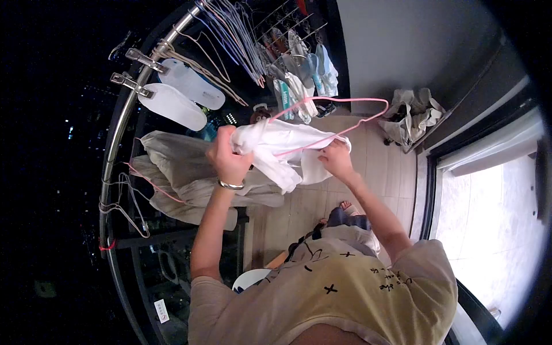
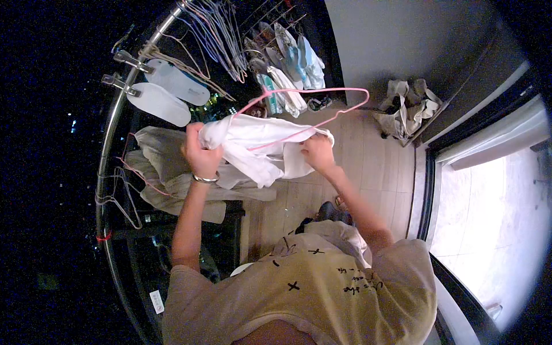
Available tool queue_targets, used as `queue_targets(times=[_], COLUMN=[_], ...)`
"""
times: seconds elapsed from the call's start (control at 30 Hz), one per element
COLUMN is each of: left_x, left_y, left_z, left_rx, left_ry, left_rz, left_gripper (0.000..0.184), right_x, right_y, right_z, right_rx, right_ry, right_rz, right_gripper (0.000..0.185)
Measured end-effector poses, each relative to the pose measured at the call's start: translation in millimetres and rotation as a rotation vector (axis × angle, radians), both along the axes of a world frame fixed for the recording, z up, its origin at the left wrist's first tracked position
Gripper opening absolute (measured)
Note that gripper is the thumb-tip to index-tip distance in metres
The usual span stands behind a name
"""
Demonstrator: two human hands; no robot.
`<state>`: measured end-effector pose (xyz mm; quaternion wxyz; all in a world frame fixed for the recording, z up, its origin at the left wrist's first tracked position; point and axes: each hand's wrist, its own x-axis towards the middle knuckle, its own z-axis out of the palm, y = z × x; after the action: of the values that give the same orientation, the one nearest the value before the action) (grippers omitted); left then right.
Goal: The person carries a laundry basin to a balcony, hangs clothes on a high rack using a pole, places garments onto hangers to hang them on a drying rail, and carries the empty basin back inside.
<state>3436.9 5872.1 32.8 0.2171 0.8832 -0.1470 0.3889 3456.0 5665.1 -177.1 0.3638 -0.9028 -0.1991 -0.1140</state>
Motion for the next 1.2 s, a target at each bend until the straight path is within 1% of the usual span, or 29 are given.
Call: queue_targets(times=[0.1,0.17,0.23,0.33,0.43,0.5,0.57,0.63,0.67,0.73,0.77,0.8,0.9,0.93,0.97,1.0,1.03,1.07,1.1,1.17,1.2], left_x=[10,14,15,17,8,6,2,-3,-5,-9,-12,-15,-22,-26,-29,-31,-30,-29,-28,-28,-29], left_y=[14,26,29,28,8,4,-3,-3,6,21,29,36,44,50,55,60,64,66,68,73,75], left_z=[-5,-9,-6,-7,-2,-3,4,5,2,-1,-3,-6,-9,-10,-12,-13,-12,-11,-11,-16,-17], left_rx=[-0.129,-0.229,-0.251,-0.250,-0.236,-0.188,-0.146,-0.070,-0.012,0.113,0.144,0.172,0.250,0.276,0.301,0.313,0.385,0.457,0.527,0.608,0.647], left_ry=[0.003,0.000,-0.008,0.009,0.066,0.066,0.031,-0.015,-0.042,-0.080,-0.066,-0.054,-0.053,-0.032,-0.011,0.020,0.012,0.004,-0.003,-0.021,-0.030], left_rz=[0.036,0.074,0.084,0.050,0.000,-0.033,-0.053,-0.068,-0.072,-0.062,-0.067,-0.075,-0.092,-0.091,-0.089,-0.151,-0.201,-0.251,-0.302,-0.254,-0.228], left_gripper=[0.027,0.027,0.026,0.026,0.025,0.025,0.025,0.025,0.026,0.028,0.028,0.027,0.025,0.025,0.025,0.026,0.028,0.029,0.030,0.029,0.029], right_x=[-16,-47,-70,-76,-63,-42,-22,-7,-2,16,18,16,27,30,30,29,28,37,35,32,29], right_y=[-41,-72,-92,-107,-78,-44,-31,-25,-28,-46,-51,-55,-66,-76,-84,-93,-101,-109,-114,-121,-122], right_z=[14,41,47,32,25,26,5,-28,-30,-37,-29,-21,-39,-27,-14,-2,9,16,22,35,40], right_rx=[0.251,0.099,0.008,-0.081,0.021,0.085,0.110,0.101,0.152,0.707,0.980,1.178,1.341,1.391,1.367,1.341,1.314,1.144,1.087,0.971,0.907], right_ry=[0.044,-0.063,-0.011,0.352,0.255,-0.046,-0.052,0.235,0.220,0.464,0.586,0.675,0.732,0.950,0.892,0.835,0.777,0.915,0.845,0.702,0.631], right_rz=[0.225,0.344,0.440,0.367,-0.280,-0.417,-0.434,-0.316,-0.353,-0.210,-0.136,-0.164,-0.183,-0.103,-0.064,-0.026,0.010,0.012,0.004,-0.010,-0.056], right_gripper=[0.014,0.013,0.019,0.025,0.032,0.029,0.026,0.022,0.016,0.017,0.017,0.018,0.021,0.024,0.023,0.022,0.021,0.023,0.023,0.023,0.023])
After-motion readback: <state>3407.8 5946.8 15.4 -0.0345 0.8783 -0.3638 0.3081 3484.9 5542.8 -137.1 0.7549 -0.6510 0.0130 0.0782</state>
